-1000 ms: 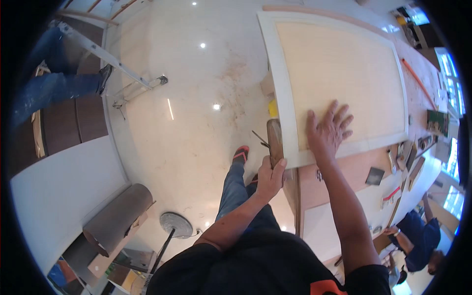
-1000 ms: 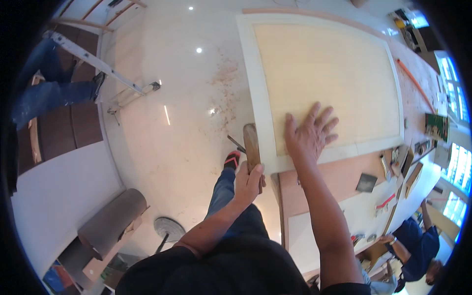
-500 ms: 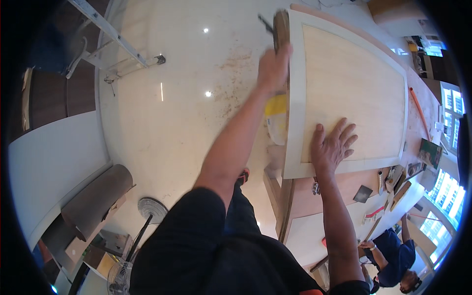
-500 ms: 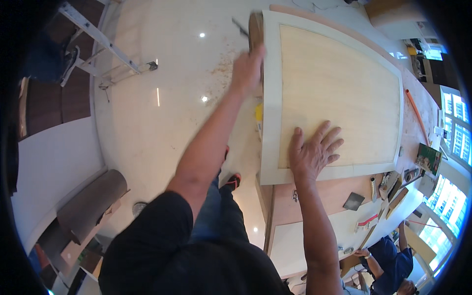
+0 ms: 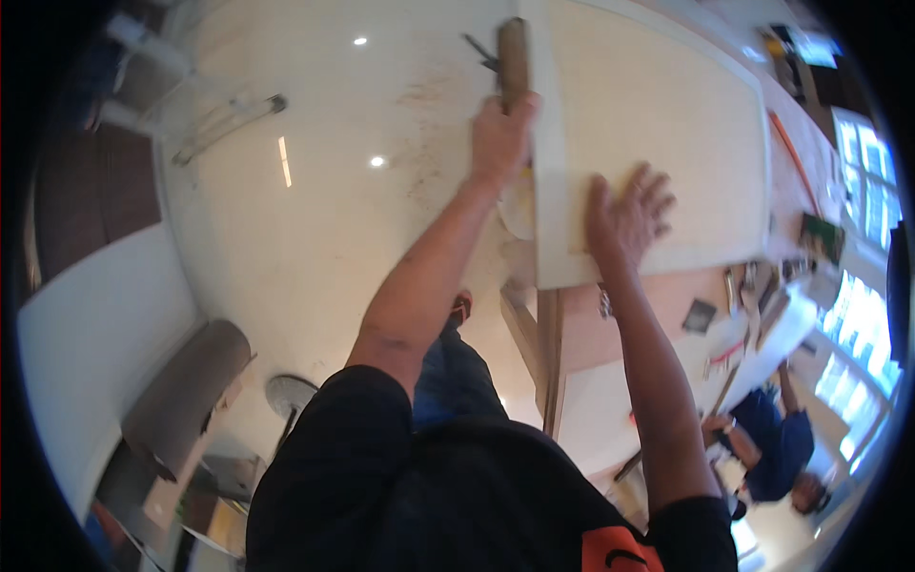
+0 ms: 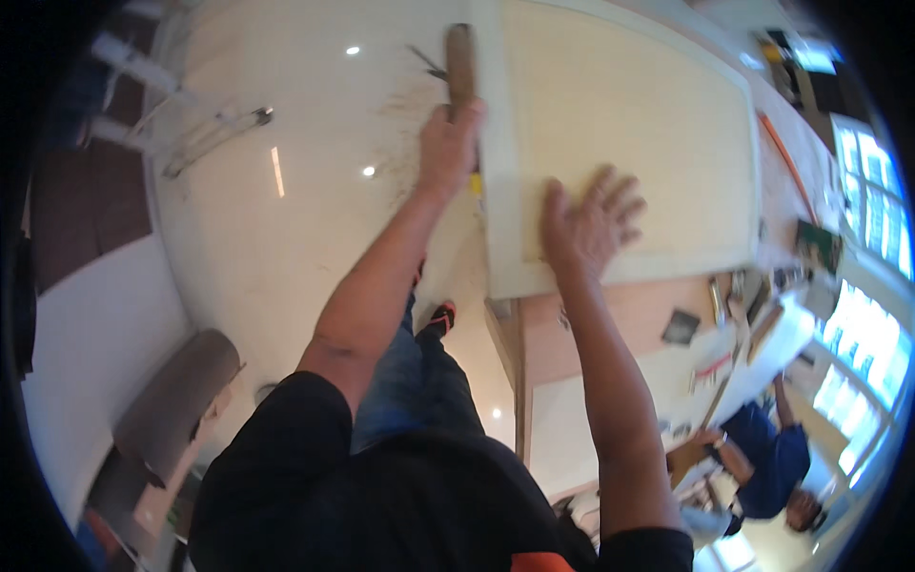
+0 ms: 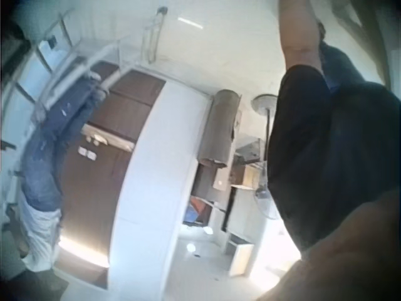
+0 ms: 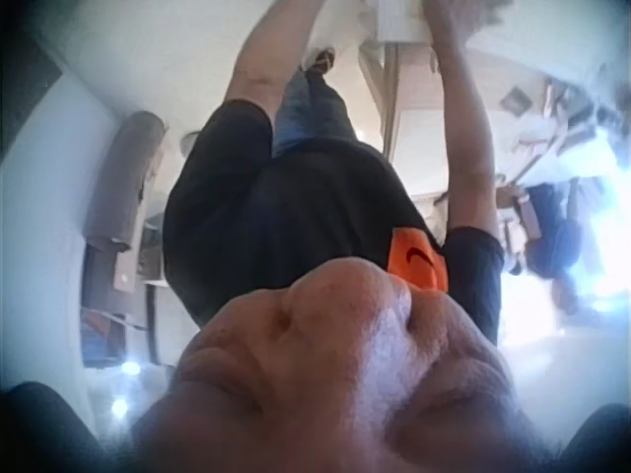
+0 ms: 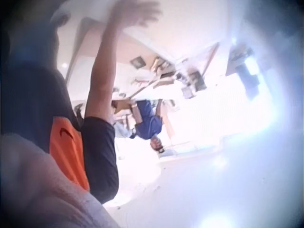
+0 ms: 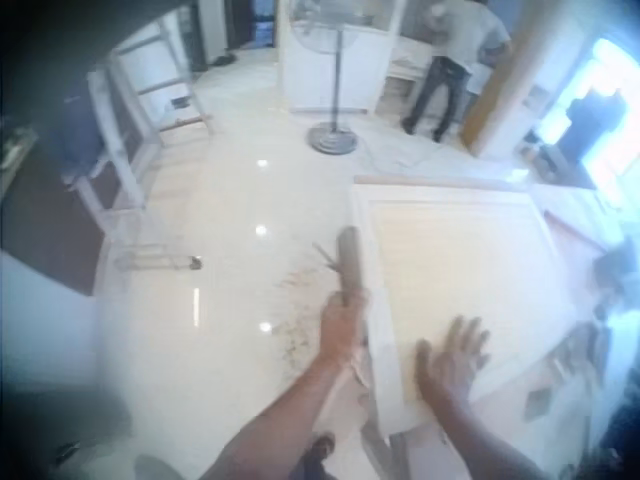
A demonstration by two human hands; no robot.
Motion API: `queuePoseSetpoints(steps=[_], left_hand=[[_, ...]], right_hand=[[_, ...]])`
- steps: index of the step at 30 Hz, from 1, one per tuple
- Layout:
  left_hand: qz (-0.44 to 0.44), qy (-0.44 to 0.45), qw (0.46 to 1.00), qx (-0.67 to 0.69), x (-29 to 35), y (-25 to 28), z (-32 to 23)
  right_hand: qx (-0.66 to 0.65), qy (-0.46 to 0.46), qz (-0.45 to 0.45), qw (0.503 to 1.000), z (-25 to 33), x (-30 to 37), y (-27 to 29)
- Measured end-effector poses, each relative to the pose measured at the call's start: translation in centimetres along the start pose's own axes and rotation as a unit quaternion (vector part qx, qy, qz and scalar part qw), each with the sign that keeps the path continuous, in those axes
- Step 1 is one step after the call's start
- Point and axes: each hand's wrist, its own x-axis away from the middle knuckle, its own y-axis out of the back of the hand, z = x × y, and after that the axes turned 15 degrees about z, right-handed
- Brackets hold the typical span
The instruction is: The person uses a hand plane to shave and smooth the edges of a white wooden panel, periodically holding the panel up with both hands to look at the work while several other workers are active in the background.
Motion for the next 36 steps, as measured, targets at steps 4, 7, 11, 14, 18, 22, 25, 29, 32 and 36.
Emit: queuePoseSetpoints(steps=[4,7,11,14,18,22,25,29,32,36], left_hand=[[0.1,-0.042,0.984,0.145,10.2,-2.2,2.5],[0.146,0.064,0.966,0.202,19.8,-2.2,1.1],[0.214,0.092,0.953,0.196,27.0,0.1,0.6],[0.331,0.049,0.941,0.047,29.4,1.6,-3.6],[0.492,-0.008,0.864,-0.109,31.6,-2.4,-6.5],[0.537,-0.083,0.821,-0.178,33.3,-9.6,-6.0],[0.543,-0.172,0.797,-0.201,35.2,-14.1,-6.5],[0.51,-0.11,0.819,-0.238,33.4,-9.7,-6.3],[0.494,-0.055,0.815,-0.298,33.5,-6.3,-3.8],[0.474,-0.04,0.834,-0.278,33.8,-3.9,-3.1]], right_hand=[[-0.011,0.011,-0.018,1.0,-1.0,0.2,0.0],[-0.055,0.017,-0.016,0.998,-1.4,1.0,1.4],[-0.071,0.043,-0.016,0.996,-4.9,3.5,3.7],[-0.519,0.133,0.192,0.822,-10.0,5.9,6.8],[-0.78,0.04,0.215,0.587,-15.8,18.0,7.8],[-0.779,-0.106,0.082,0.613,-22.6,22.0,4.6],[-0.593,-0.205,0.0,0.779,-33.1,20.1,0.9],[-0.3,-0.252,0.106,0.914,-36.4,15.6,1.5],[-0.109,-0.314,-0.03,0.943,-37.0,11.8,0.5],[-0.243,-0.196,0.003,0.95,-39.5,7.2,1.1]])
